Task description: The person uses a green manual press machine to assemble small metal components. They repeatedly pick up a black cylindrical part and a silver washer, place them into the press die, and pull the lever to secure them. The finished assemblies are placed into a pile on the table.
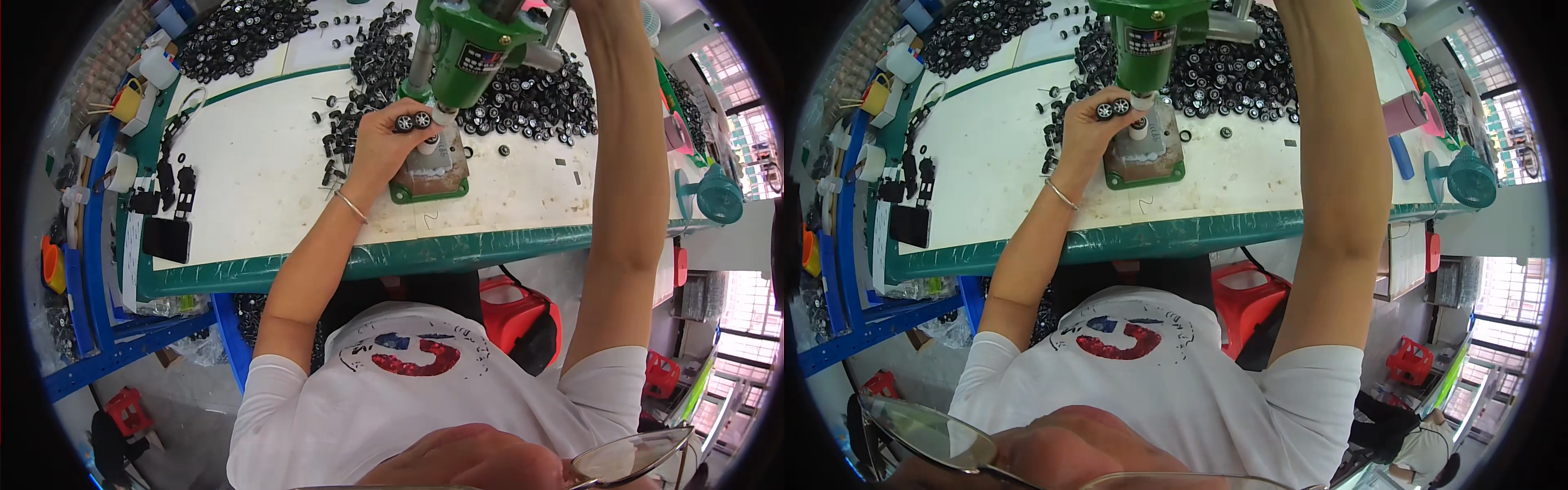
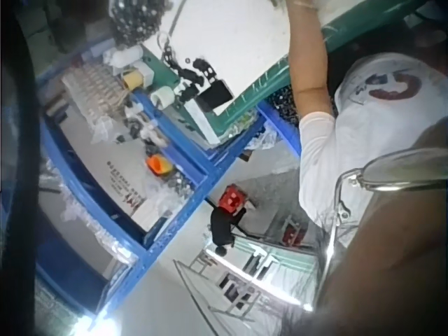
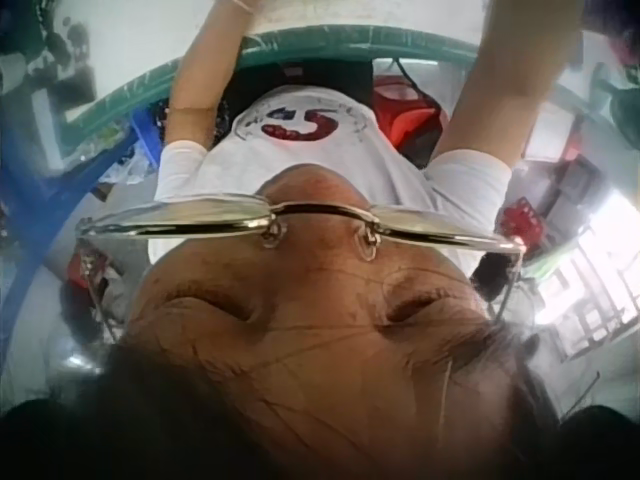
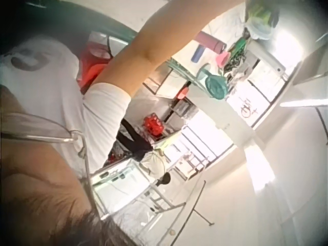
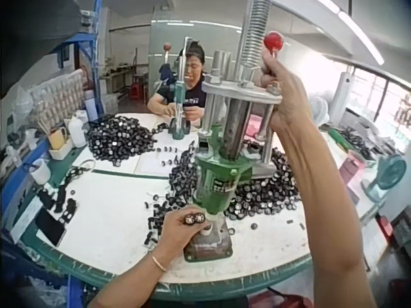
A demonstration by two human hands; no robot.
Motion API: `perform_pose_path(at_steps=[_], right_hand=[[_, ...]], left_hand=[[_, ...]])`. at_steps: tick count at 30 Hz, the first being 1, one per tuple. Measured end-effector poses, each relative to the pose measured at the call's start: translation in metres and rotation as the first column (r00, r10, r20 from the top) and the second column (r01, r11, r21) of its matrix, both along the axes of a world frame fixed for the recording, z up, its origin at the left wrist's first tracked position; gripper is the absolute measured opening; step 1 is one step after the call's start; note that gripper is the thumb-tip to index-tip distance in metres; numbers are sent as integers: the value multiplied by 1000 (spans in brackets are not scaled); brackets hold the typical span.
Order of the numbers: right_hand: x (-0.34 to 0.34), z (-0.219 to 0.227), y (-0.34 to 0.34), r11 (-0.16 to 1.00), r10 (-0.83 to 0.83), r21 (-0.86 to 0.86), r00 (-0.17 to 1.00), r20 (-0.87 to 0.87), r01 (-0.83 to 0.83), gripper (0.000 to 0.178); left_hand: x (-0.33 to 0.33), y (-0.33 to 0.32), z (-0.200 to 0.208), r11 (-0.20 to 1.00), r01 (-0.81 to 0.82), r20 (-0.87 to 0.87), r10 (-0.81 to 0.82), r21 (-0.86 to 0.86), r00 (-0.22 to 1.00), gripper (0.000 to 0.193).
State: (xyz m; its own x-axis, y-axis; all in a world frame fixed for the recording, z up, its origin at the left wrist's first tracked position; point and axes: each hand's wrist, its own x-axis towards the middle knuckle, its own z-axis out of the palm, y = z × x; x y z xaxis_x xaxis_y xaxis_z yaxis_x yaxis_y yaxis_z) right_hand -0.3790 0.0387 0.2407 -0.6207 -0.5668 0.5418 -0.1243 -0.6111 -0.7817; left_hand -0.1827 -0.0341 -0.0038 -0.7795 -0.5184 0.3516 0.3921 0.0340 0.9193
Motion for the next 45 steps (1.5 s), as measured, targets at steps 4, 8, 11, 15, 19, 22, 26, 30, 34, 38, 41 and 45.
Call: perform_pose_path(at_steps=[4, 8, 11, 15, 19, 22, 26, 30, 34, 38, 41, 45], right_hand=[[25, 2, 20, 964, -267, -58, 951, -154, 261, 23], [-8, 6, 35, 985, 167, 23, 984, 68, -169, 24], [46, 1, 30, 947, -320, -101, 924, -207, 305, 26], [85, -18, 41, 880, -395, -401, 859, -324, 254, 32], [92, -32, 58, 831, -442, -522, 799, -408, 192, 39], [99, -30, 55, 830, -446, -507, 821, -356, 232, 38], [89, -23, 54, 898, -356, -389, 857, -372, 204, 34], [29, -4, 22, 984, -167, -80, 976, -141, 157, 25], [0, -9, -17, 962, -269, 65, 958, 100, 264, 16], [20, -24, 3, 994, -72, 86, 997, 10, 71, 21], [8, -63, 36, 933, -278, 190, 948, -157, 305, 31], [1, -141, 97, 692, -306, 514, 851, -428, 507, 28]], left_hand=[[-1, -3, -2, 1000, 8, 13, -8, -22, 1000, 19], [-1, -1, 1, 1000, -3, 27, 4, -24, 1000, 19], [-2, 0, 1, 999, -8, 15, 9, -43, 1000, 19], [4, -1, -2, 997, -40, 56, 44, -71, 997, 19], [5, 2, 1, 1000, -11, 94, 13, -20, 995, 19], [5, 6, 3, 999, -44, 87, 46, -26, 995, 20], [12, 8, 16, 996, 18, 281, -42, 90, 959, 20], [12, -1, 15, 994, 40, 261, -66, 104, 963, 23], [16, -10, 18, 960, 23, 182, -77, 280, 980, 16], [59, -37, 24, 956, -65, 212, 3, 285, 977, 17], [104, -43, 30, 985, -149, 479, 90, 85, 873, 19], [130, -37, 1, 921, -66, 550, 286, -384, 785, 20]])
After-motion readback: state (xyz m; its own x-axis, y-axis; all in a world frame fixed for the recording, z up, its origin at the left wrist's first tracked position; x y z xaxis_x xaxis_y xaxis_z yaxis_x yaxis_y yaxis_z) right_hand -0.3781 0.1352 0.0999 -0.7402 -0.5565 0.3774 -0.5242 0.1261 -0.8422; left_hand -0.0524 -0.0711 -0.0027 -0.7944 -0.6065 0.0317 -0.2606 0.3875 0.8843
